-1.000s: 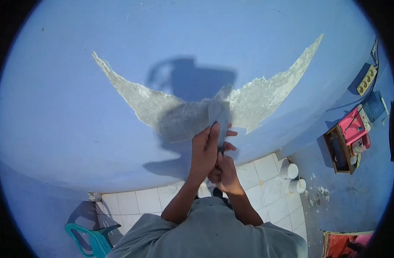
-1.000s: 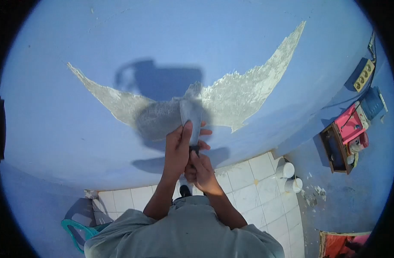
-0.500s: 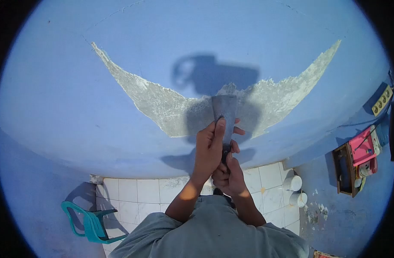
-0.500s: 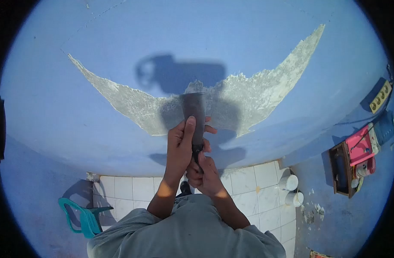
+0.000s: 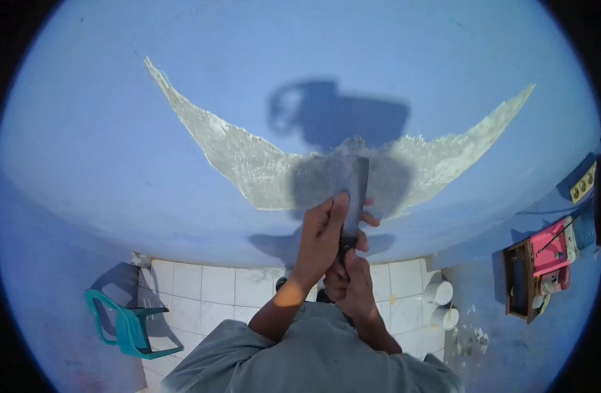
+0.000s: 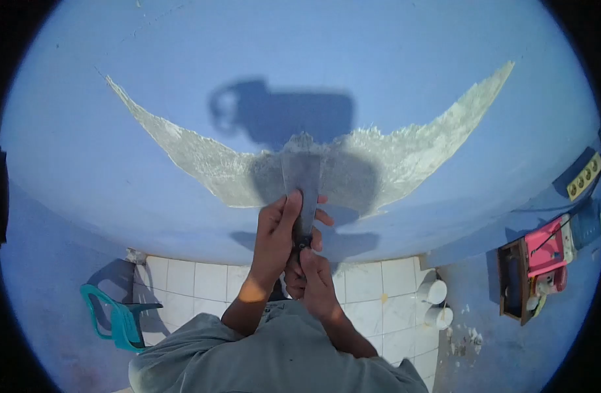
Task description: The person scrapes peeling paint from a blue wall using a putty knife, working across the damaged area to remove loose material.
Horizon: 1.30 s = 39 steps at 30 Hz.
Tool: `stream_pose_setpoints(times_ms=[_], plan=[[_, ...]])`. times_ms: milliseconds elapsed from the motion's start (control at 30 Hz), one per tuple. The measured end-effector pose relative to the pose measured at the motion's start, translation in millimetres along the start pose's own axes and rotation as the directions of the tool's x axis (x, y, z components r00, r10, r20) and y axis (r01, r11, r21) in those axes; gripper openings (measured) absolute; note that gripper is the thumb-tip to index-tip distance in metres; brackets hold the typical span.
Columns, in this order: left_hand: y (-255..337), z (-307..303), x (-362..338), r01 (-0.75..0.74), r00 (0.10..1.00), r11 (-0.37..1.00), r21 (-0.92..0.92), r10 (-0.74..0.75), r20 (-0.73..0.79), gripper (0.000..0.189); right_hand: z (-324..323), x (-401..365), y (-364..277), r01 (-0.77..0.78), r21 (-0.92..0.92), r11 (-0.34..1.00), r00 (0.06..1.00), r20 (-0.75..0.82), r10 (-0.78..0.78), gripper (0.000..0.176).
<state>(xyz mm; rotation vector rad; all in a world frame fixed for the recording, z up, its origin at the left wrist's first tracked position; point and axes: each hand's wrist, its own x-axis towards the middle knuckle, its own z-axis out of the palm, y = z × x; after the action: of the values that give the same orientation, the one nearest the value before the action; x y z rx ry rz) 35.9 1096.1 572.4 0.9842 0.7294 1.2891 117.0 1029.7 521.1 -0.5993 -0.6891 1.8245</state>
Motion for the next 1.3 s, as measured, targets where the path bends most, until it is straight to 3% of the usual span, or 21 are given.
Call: stream_pose_setpoints(times_ms=[233, 300, 367, 467, 533, 633, 867, 967, 1067, 1133, 1300], plan=[[-1.9, -1.4, 0.3, 0.006, 1.0, 1.0, -0.01, -0.007, -0.027, 0.043, -13.0, 7.9, 2.9, -0.006, -0.006, 1.0, 0.999, 0.05, 0.006, 0.036], [-4.2, -1.8, 9.1, -0.068, 0.997, 0.997, 0.025, 0.069, -0.024, 0.042, -13.0, 16.6, -2.4, 0.023, -0.033, 0.999, 0.996, 0.091, -0.02, 0.036], [8.3, -2.3, 14.1, -0.062, 0.998, 0.998, 0.026, 0.062, -0.015, 0.042, -8.0, 21.9, -2.7, 0.006, 0.006, 1.0, 1.0, -0.006, -0.006, 0.036], [16.3, 0.6, 11.7, -0.026, 0.999, 0.999, 0.044, 0.027, -0.026, 0.042, 10.7, 22.9, -10.4, 0.082, -0.13, 0.988, 0.997, 0.002, -0.082, 0.04], [15.6, 1.4, 12.4, -0.078, 0.997, 0.995, 0.06, 0.079, -0.021, 0.043, -8.9, 27.1, -3.9, 0.057, -0.099, 0.993, 0.996, 0.07, -0.051, 0.039], [-7.9, -2.7, 7.4, -0.052, 0.998, 0.998, 0.04, 0.053, -0.024, 0.042, -19.4, 15.6, 5.1, 0.011, -0.012, 1.0, 1.0, 0.019, -0.011, 0.039], [-4.4, -5.7, 11.6, -0.044, 0.998, 0.999, -0.012, 0.044, 0.033, 0.043, -2.9, 12.9, -2.1, 0.02, -0.149, 0.989, 1.0, -0.019, -0.023, 0.039], [-2.5, -6.9, 4.4, 0.063, 0.998, 0.997, -0.034, -0.062, 0.033, 0.044, -8.2, 8.1, -0.5, 0.008, -0.165, 0.986, 0.999, -0.049, -0.016, 0.037], [-0.5, -2.9, 11.6, -0.006, 0.999, 1.0, -0.016, 0.007, 0.045, 0.043, -4.9, 13.4, -9.2, 0.048, -0.174, 0.984, 0.998, -0.019, -0.052, 0.039], [0.2, -8.2, 12.7, 0.052, 0.997, 0.999, 0.015, -0.053, 0.055, 0.044, 4.6, 15.5, -5.5, 0.015, -0.153, 0.988, 0.995, -0.099, -0.03, 0.039], [-5.7, 0.4, 6.8, 0.024, 1.0, 1.0, -0.017, -0.023, 0.02, 0.044, -7.8, 13.2, -9.7, 0.059, -0.2, 0.978, 0.997, -0.039, -0.068, 0.039]])
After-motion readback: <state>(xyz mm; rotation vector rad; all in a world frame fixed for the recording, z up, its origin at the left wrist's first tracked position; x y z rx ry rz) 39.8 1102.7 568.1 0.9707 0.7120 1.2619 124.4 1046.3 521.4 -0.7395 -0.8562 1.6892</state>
